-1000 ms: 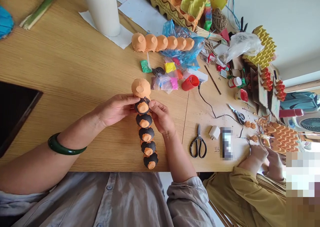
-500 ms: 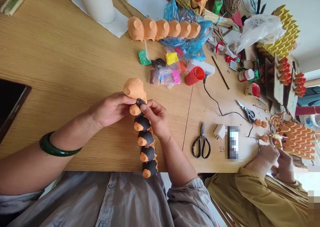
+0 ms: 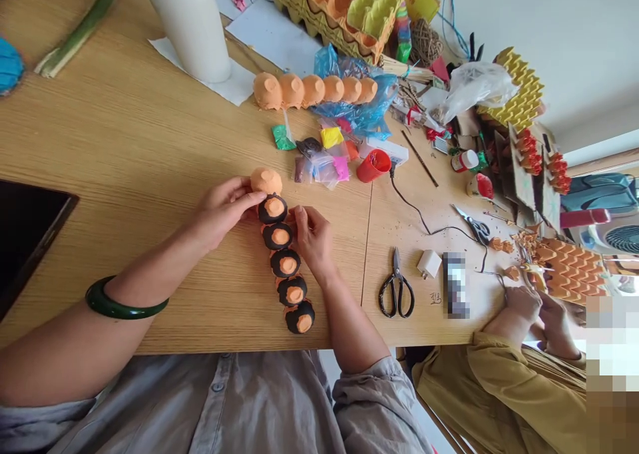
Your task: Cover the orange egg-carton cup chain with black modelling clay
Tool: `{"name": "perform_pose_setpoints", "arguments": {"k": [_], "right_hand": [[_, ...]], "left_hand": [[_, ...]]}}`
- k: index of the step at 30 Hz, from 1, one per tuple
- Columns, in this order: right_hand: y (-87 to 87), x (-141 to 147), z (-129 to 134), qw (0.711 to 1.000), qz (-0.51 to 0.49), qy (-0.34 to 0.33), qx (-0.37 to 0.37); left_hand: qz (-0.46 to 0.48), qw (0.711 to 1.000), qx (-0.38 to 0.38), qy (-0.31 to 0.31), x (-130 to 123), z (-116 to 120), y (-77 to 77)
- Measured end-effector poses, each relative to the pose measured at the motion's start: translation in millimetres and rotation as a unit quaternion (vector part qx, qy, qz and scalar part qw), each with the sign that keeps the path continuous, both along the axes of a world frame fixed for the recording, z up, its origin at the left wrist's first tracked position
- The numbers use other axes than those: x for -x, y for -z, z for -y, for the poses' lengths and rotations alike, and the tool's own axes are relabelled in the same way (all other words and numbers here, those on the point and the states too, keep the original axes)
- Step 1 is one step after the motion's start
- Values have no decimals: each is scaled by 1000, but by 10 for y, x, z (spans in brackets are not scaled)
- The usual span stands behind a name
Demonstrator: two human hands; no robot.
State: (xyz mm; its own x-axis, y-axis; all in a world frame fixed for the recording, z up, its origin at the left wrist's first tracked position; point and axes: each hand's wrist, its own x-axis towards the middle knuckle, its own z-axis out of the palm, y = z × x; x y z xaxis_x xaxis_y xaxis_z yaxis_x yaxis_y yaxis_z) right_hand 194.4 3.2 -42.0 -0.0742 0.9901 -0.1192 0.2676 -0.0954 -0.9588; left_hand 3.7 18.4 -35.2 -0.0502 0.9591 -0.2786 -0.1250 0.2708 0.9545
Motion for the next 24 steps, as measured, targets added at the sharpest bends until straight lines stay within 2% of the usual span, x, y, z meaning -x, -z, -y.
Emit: {"name": "perform_pose_setpoints", "arguments": {"k": [4,7,10,12,14,15,18,21,24], "right_hand": [[-55,-112,-124,992,97,5,-82],[-104,-248,-394,968,195,6,-160],[-137,-352,-770,892,379,11,-247],[-141,-366,-998,836,482,-4,-262],[-133,-339,-1163,801,539,-40,-257],[-129,-318,-1217,793,554,-52,-248],[-129,-269,-1288,796,560,-48,-225],[-163,-286,-1295,811,536,-27,-234],[-198,-340,-1334,823,507,-53,-251]], "left_hand": [[-183,982,-45,28,150,-52,128],[-244,967,-56,41,202,-69,153],[-245,967,-62,42,208,-84,123],[-247,966,-68,41,202,-90,87],[-259,962,-76,37,199,-90,54],[-266,960,-79,35,198,-89,43],[-255,963,-81,36,190,-87,49],[-155,986,-56,37,164,-88,102],[-126,991,-45,28,146,-90,153]]}}
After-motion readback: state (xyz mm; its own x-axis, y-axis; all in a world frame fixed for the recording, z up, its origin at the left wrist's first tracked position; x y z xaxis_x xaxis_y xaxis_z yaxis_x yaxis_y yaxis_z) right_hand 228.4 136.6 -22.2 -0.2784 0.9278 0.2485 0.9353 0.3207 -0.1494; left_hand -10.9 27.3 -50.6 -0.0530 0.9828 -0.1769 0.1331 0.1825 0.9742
